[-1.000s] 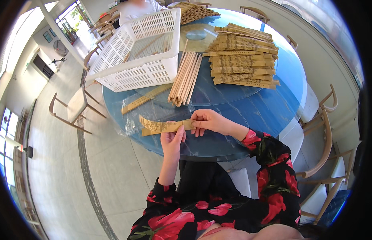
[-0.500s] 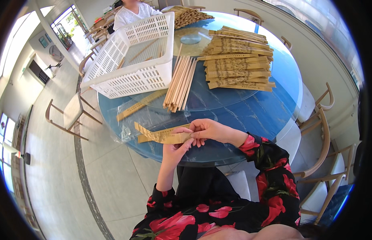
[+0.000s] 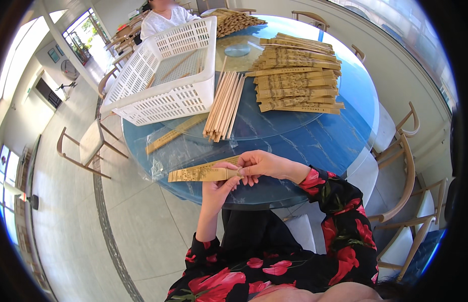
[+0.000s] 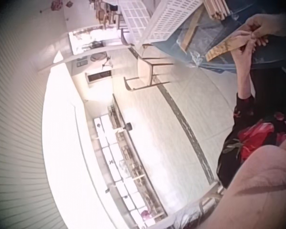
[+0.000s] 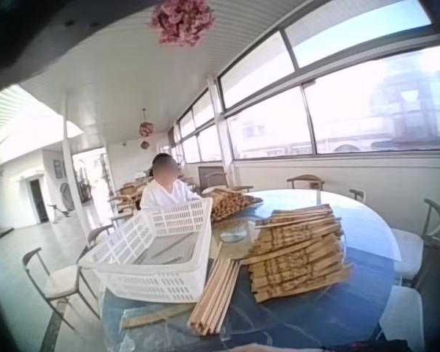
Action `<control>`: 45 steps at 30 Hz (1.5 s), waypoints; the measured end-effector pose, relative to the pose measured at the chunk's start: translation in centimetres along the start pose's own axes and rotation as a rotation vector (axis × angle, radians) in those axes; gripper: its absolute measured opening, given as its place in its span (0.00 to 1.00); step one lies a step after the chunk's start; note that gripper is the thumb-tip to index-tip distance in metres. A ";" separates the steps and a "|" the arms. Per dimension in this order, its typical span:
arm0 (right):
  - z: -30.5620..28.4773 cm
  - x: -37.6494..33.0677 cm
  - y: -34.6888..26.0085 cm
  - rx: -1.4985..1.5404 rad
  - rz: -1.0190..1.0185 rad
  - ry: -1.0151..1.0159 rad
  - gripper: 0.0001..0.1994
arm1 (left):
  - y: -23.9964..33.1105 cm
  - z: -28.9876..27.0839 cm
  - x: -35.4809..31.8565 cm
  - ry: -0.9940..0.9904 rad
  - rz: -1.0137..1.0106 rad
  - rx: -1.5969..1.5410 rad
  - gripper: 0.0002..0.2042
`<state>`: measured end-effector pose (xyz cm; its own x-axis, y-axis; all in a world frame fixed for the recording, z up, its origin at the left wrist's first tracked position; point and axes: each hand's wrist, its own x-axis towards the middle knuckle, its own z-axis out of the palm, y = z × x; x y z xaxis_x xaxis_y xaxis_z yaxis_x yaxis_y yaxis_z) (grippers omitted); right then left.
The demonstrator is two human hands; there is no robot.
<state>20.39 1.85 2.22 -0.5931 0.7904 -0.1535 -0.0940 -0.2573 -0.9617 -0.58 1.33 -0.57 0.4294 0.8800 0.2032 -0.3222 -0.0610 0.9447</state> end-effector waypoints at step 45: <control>-0.3 1.5 -2.4 -1.318 -0.826 0.534 0.12 | -0.5 -0.8 0.1 0.153 0.061 -0.250 0.16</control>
<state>19.99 3.86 4.26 -0.3787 0.6271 0.6807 0.6441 0.7067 -0.2928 -1.07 1.80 -1.28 0.2768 0.9403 0.1981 -0.5496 -0.0142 0.8353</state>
